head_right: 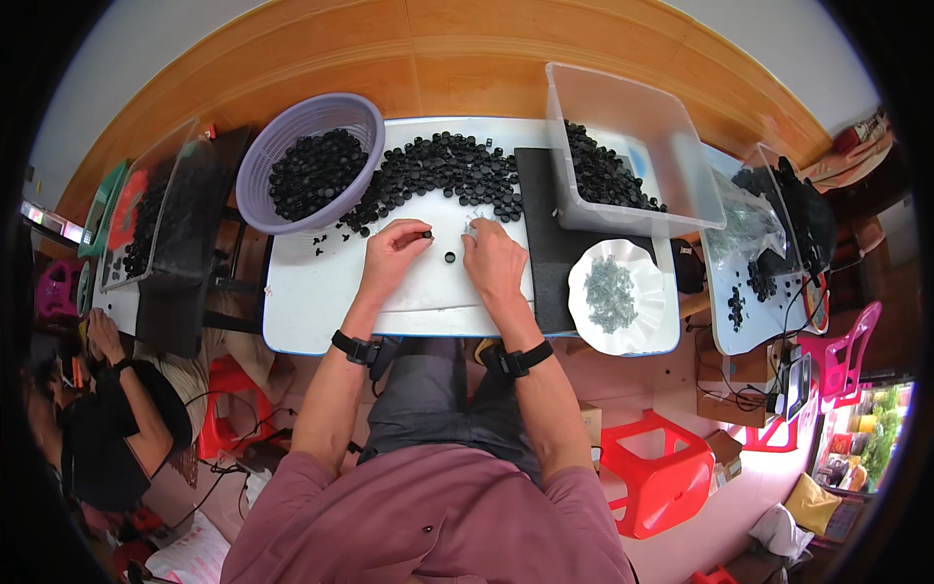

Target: Sorting small black plastic components by hand.

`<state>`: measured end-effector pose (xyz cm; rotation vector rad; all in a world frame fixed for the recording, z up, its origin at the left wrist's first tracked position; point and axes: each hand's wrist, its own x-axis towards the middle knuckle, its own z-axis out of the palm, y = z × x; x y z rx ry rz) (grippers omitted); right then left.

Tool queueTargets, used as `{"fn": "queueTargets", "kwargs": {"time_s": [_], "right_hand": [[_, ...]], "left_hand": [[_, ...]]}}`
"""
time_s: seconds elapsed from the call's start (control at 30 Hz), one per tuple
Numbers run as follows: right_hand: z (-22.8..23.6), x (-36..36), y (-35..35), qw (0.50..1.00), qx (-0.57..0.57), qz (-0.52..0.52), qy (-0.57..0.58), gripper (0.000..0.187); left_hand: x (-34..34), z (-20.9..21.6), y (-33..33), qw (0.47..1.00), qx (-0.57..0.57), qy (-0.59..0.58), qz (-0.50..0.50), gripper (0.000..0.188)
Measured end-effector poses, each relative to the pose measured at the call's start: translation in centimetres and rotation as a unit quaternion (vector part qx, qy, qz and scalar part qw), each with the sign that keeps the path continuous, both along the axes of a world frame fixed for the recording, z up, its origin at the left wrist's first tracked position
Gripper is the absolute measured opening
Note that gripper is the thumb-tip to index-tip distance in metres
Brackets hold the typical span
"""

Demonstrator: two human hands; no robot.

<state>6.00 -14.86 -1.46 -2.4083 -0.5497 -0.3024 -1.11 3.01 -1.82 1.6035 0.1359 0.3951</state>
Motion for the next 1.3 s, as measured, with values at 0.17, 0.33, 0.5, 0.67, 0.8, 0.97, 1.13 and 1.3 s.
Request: {"fn": "queueTargets", "kwargs": {"time_s": [0.17, 0.33, 0.5, 0.67, 0.8, 0.97, 1.13, 1.3], "right_hand": [[-0.6, -0.1, -0.3, 1.000, 0.026, 0.013, -0.001, 0.017], [-1.2, 0.0, -0.6, 0.996, 0.077, 0.034, -0.023, 0.014], [-1.0, -0.6, -0.9, 0.981, 0.184, 0.051, 0.031, 0.014], [-0.9, -0.8, -1.2, 0.974, 0.208, 0.070, 0.059, 0.012], [-0.7, -1.1, -1.1, 0.907, 0.342, 0.072, 0.237, 0.013], [-0.6, -1.4, -0.2, 0.865, 0.408, 0.093, 0.276, 0.012], [-0.3, -1.5, -0.1, 0.875, 0.389, 0.098, 0.271, 0.011], [-0.3, -1.8, -0.1, 0.878, 0.388, 0.100, 0.262, 0.011]], "left_hand": [[-0.1, 0.4, -0.2, 0.997, 0.004, 0.081, -0.009, 0.021], [0.1, 0.5, -0.7, 0.998, 0.060, 0.028, 0.007, 0.020], [0.2, 0.0, -0.6, 0.994, 0.109, -0.005, 0.007, 0.018], [0.0, 0.3, -1.0, 0.990, 0.120, 0.078, 0.014, 0.016], [0.0, 0.5, -1.3, 0.989, 0.127, 0.073, 0.007, 0.016], [-0.2, 0.7, -1.4, 0.988, 0.131, 0.078, -0.008, 0.018], [-0.3, 0.9, -1.6, 0.988, 0.137, 0.071, -0.012, 0.019], [-0.3, 1.1, -1.8, 0.985, 0.156, 0.079, -0.012, 0.020]]}}
